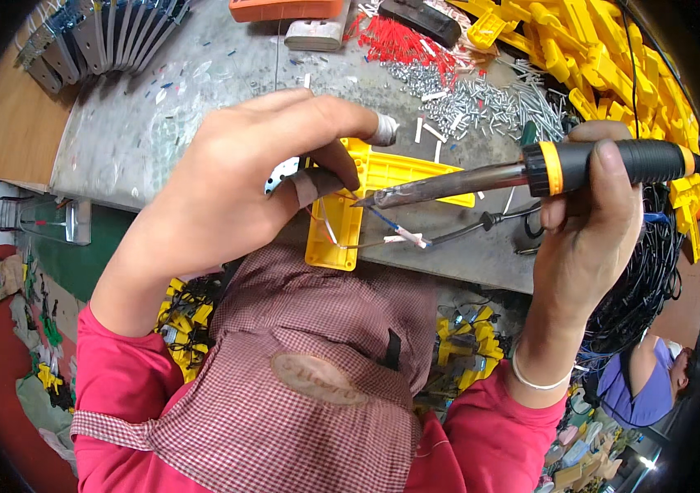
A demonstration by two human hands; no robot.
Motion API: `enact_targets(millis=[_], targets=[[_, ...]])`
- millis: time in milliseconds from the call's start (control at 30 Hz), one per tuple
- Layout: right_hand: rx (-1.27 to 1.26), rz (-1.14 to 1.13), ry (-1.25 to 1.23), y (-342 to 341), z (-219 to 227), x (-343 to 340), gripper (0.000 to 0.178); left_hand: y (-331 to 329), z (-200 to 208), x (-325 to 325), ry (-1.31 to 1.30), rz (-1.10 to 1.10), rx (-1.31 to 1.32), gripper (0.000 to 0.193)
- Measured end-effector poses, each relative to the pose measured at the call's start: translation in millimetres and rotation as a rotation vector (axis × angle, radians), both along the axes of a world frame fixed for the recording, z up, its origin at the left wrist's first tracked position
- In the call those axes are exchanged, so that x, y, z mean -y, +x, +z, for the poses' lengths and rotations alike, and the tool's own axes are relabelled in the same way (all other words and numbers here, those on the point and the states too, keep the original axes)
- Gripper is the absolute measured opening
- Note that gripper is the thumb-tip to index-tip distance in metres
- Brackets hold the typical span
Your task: The person assembles heating tools by connecting wires, soldering the electrical joints with a soldering iron, fitting metal components into plastic casing handles, and fastening the housing together using an electric screwdriver.
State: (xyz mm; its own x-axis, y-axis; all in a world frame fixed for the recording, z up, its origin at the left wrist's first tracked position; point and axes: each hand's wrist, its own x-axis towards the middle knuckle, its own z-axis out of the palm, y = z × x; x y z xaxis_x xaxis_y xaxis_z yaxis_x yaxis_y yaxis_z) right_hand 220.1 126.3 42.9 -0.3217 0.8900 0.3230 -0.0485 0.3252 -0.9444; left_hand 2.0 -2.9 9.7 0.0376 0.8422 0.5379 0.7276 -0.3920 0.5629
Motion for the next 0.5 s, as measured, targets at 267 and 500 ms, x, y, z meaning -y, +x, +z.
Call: enact_targets(millis=[267,500], targets=[[-0.020,0.022,0.040,4.8,-1.4,-2.4,0.031,-3.7,3.3,5.3,0.002,-0.015,-0.013,0.052],[-0.098,0.003,-0.045,16.3,6.8,15.8,0.034,-9.0,4.8,22.7,-0.098,-0.121,0.181,0.056]])
